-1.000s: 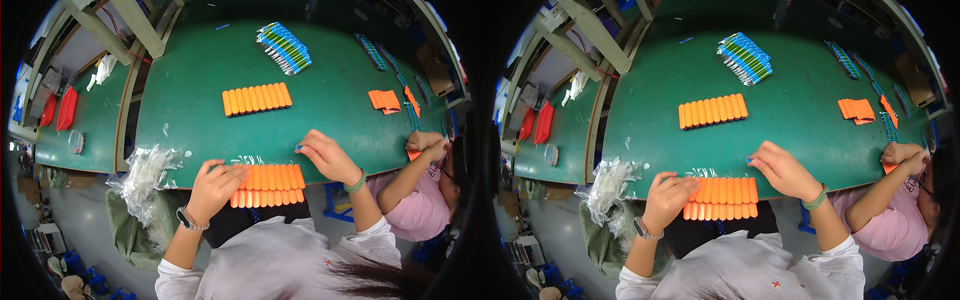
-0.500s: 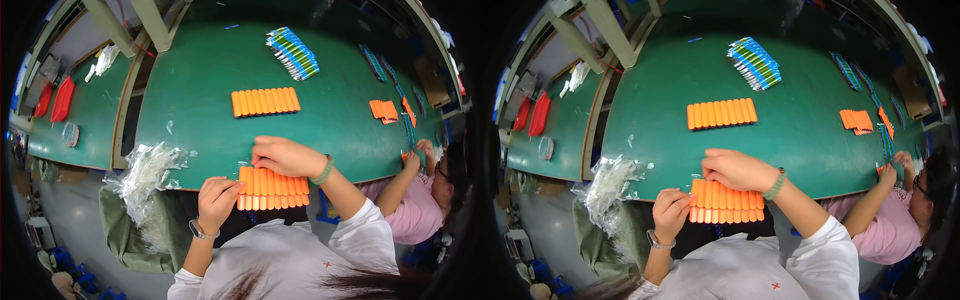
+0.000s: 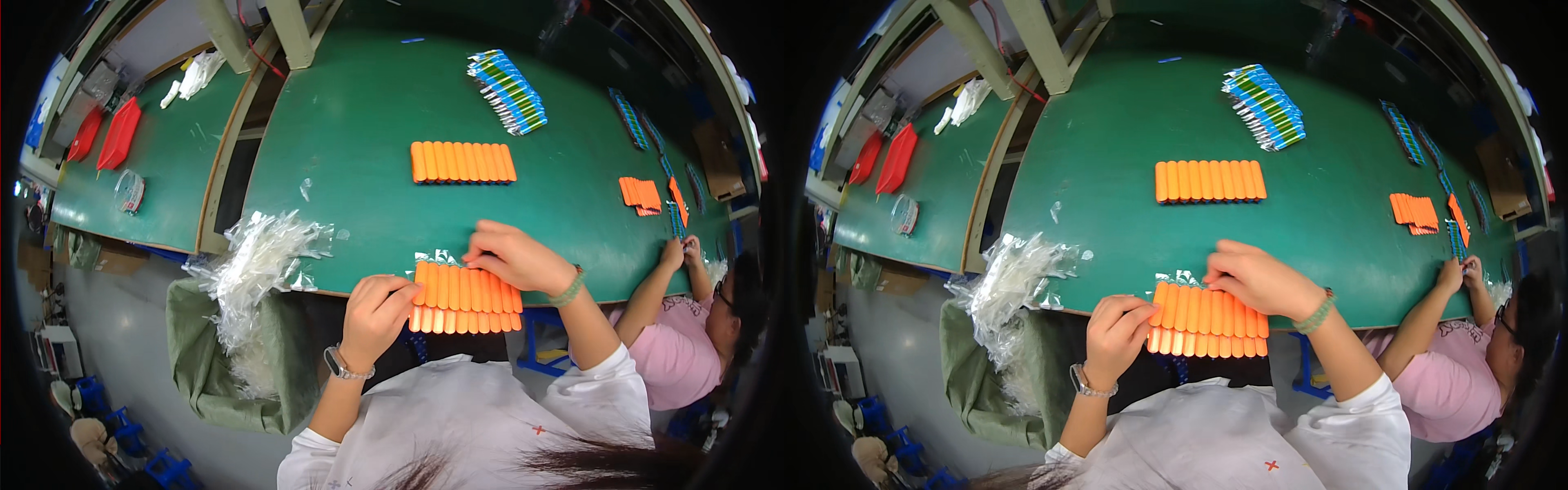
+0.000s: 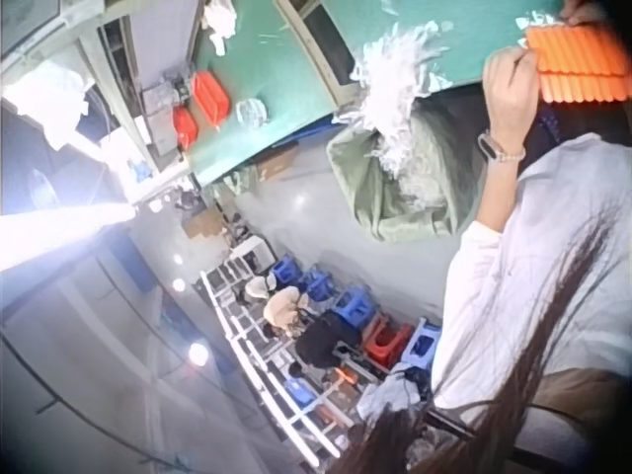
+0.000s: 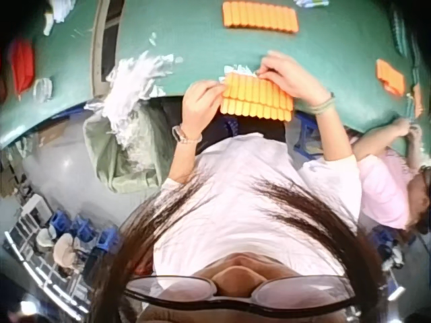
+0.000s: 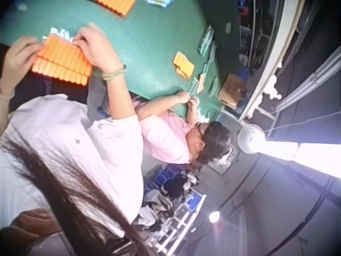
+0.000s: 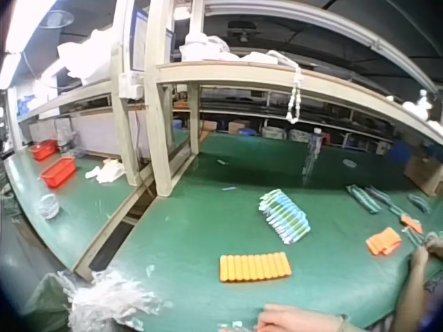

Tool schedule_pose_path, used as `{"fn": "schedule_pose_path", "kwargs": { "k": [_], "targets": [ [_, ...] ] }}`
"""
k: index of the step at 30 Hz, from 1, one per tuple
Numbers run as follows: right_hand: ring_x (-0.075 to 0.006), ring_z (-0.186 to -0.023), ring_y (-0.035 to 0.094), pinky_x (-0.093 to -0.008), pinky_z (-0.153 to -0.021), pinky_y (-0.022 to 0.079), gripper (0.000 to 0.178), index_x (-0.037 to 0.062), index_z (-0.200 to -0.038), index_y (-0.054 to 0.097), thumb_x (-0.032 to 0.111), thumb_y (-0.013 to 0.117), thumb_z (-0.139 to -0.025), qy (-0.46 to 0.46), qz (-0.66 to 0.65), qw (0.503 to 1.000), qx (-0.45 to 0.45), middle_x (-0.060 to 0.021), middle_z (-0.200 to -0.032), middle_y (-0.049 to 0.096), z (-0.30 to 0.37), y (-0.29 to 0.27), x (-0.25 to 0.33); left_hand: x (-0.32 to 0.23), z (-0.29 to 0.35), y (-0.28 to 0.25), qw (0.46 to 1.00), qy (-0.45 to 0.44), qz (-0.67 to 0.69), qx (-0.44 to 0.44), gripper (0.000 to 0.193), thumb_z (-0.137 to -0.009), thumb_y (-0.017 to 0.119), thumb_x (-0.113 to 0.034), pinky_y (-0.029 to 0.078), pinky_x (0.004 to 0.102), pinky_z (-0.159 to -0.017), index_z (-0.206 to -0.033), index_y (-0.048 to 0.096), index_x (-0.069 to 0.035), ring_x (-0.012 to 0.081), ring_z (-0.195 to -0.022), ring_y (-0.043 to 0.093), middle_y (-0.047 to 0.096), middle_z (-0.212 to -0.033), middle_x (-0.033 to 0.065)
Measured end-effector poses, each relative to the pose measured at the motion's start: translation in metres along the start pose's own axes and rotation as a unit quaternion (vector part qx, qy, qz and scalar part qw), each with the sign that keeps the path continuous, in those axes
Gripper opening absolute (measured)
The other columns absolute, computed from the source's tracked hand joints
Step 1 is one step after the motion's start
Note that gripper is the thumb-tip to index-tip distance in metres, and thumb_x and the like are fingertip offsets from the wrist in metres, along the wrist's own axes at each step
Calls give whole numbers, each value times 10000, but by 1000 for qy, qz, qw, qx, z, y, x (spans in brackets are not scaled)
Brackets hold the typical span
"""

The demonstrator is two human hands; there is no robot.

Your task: The person peels plastic film off rows of plastic sticks, discards the film into a bag, and aligns and presses the rows of sticks together into stacks on the workbench by hand.

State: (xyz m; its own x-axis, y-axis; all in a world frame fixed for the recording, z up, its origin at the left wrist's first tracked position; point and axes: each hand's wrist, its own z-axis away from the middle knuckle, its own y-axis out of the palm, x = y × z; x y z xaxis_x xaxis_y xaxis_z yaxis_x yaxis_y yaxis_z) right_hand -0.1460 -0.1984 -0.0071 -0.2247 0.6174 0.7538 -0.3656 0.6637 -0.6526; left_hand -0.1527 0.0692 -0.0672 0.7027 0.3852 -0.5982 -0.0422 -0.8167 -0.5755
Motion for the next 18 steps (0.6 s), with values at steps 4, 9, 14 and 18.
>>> {"fn": "schedule_pose_path", "kwargs": {
  "k": [4,9,14,18],
  "targets": [
    [-266,-845,585,-344,-734,473,52,7,-907,627,52,653,-901,69,33,997,-28,-100,-870,557,55,-21,-12,-8,-16,-11,998,-15,13,60,258,-740,781,-42,507,382,-830,-989,716,-69,259,-918,636,687,-1035,57],
    [-275,-810,567,-373,-737,465,110,0,-940,621,110,619,-944,79,18,992,-93,-108,-842,562,76,-19,-16,-12,-53,-12,981,9,15,192,313,-802,790,-287,419,382,-891,-1032,721,-86,231,-935,610,699,-1014,40],
    [-134,-743,457,-297,-691,428,221,4,-924,603,207,579,-1010,161,-194,947,-198,-15,-801,485,78,-13,-24,2,-101,11,979,45,-43,193,271,-860,731,-252,417,367,-762,-1065,712,-76,224,-759,586,685,-846,42],
    [-80,-722,350,-221,-671,395,271,49,-895,494,250,651,-985,158,-322,894,-268,55,-796,381,69,-14,-38,-18,-135,28,964,93,-25,246,412,-852,655,-102,469,412,-742,-1257,591,-68,288,-748,633,684,-801,110]
  ]
}}
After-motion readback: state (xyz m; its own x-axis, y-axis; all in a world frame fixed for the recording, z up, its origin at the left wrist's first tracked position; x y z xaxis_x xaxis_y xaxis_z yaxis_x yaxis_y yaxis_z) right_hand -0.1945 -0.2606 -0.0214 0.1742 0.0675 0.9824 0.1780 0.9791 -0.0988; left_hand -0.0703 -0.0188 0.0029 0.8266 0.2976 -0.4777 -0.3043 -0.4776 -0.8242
